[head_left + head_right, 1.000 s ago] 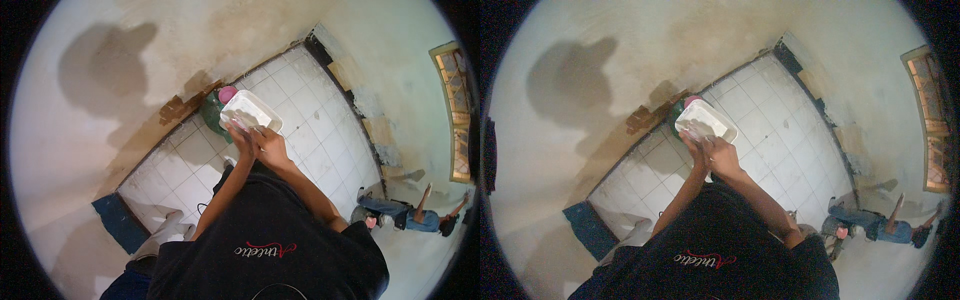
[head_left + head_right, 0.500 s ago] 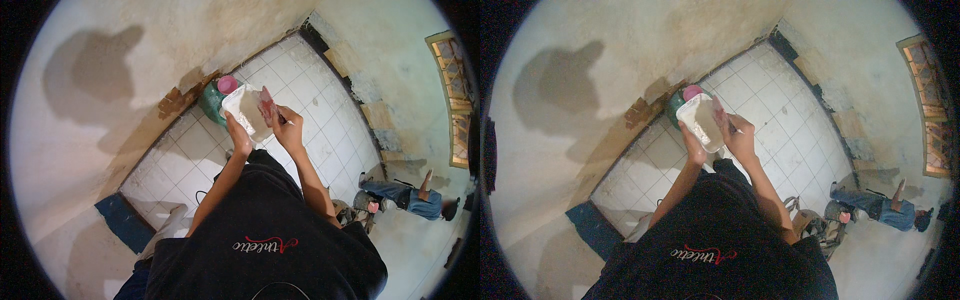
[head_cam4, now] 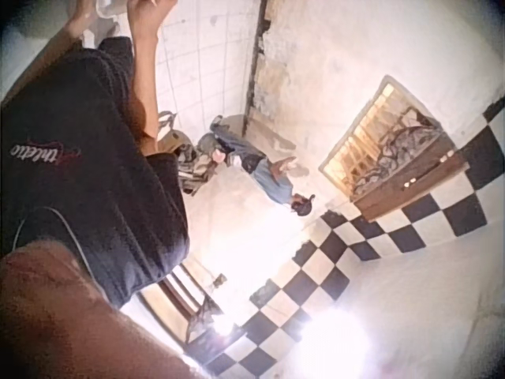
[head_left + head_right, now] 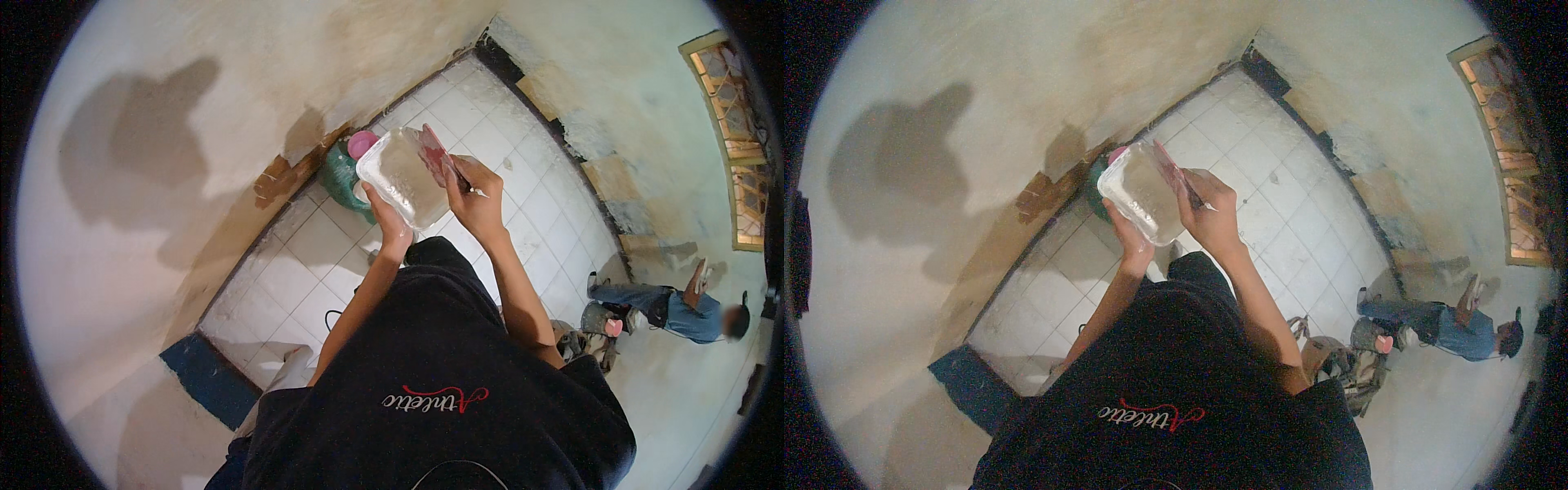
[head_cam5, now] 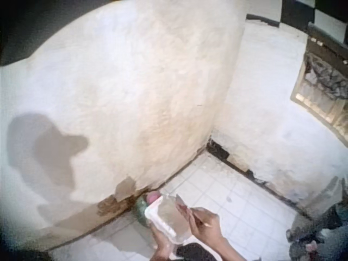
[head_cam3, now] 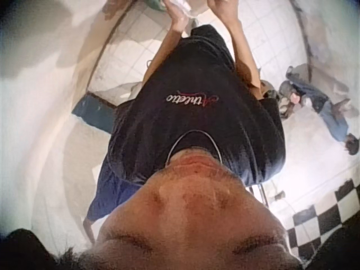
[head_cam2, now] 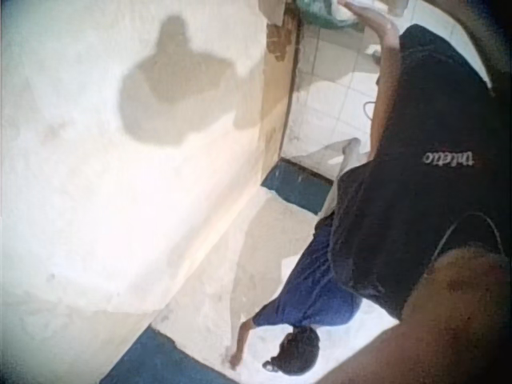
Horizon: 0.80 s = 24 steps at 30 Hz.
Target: The person applies a white substance from a container onto a wall using a putty knife, spreading it over a damaged area of the wall surface.
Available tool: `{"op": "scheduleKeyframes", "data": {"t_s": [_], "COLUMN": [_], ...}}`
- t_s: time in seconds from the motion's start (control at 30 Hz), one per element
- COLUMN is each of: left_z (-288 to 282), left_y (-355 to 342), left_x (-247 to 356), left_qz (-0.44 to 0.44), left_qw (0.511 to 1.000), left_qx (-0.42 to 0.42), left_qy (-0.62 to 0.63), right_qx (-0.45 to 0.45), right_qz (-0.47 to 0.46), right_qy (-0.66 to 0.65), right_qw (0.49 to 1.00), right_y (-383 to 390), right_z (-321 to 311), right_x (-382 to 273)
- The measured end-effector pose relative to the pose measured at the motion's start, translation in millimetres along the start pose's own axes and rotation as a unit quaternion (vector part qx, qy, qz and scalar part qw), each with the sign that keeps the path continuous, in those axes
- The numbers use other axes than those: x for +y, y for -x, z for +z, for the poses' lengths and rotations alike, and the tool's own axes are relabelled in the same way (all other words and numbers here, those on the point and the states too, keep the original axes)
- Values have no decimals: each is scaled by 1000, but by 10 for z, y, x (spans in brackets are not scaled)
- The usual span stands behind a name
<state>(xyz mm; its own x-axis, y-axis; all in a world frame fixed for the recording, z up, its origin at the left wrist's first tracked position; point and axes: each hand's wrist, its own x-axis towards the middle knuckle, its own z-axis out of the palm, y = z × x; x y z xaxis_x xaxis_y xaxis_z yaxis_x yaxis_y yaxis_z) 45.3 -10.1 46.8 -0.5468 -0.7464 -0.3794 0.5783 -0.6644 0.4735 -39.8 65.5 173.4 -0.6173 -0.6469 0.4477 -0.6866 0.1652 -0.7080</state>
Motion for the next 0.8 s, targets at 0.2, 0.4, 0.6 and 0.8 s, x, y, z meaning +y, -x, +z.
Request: {"op": "scheduleKeyframes", "data": {"t_s": [0.2, 0.4, 0.6, 0.8], "left_z": [231, 366, 373, 870], "left_y": [-149, -261, -377, -594], "left_x": [-183, -497, -814, -1266], "left_qz": [-16, -30, -42, -2], "left_qw": [998, 998, 997, 995], "left_qx": [-52, -43, 14, 0], "left_qy": [22, 22, 58, 99], "right_qx": [-48, -91, -115, -43], "right_qz": [-132, -87, -47, -34], "right_qy": [114, 182, 127, 159], "right_qw": [983, 975, 984, 986], "right_y": [-105, 22, 85, -378], "right_z": [-66, -15, -130, -538], "right_x": [103, 446, 699, 1128]}}
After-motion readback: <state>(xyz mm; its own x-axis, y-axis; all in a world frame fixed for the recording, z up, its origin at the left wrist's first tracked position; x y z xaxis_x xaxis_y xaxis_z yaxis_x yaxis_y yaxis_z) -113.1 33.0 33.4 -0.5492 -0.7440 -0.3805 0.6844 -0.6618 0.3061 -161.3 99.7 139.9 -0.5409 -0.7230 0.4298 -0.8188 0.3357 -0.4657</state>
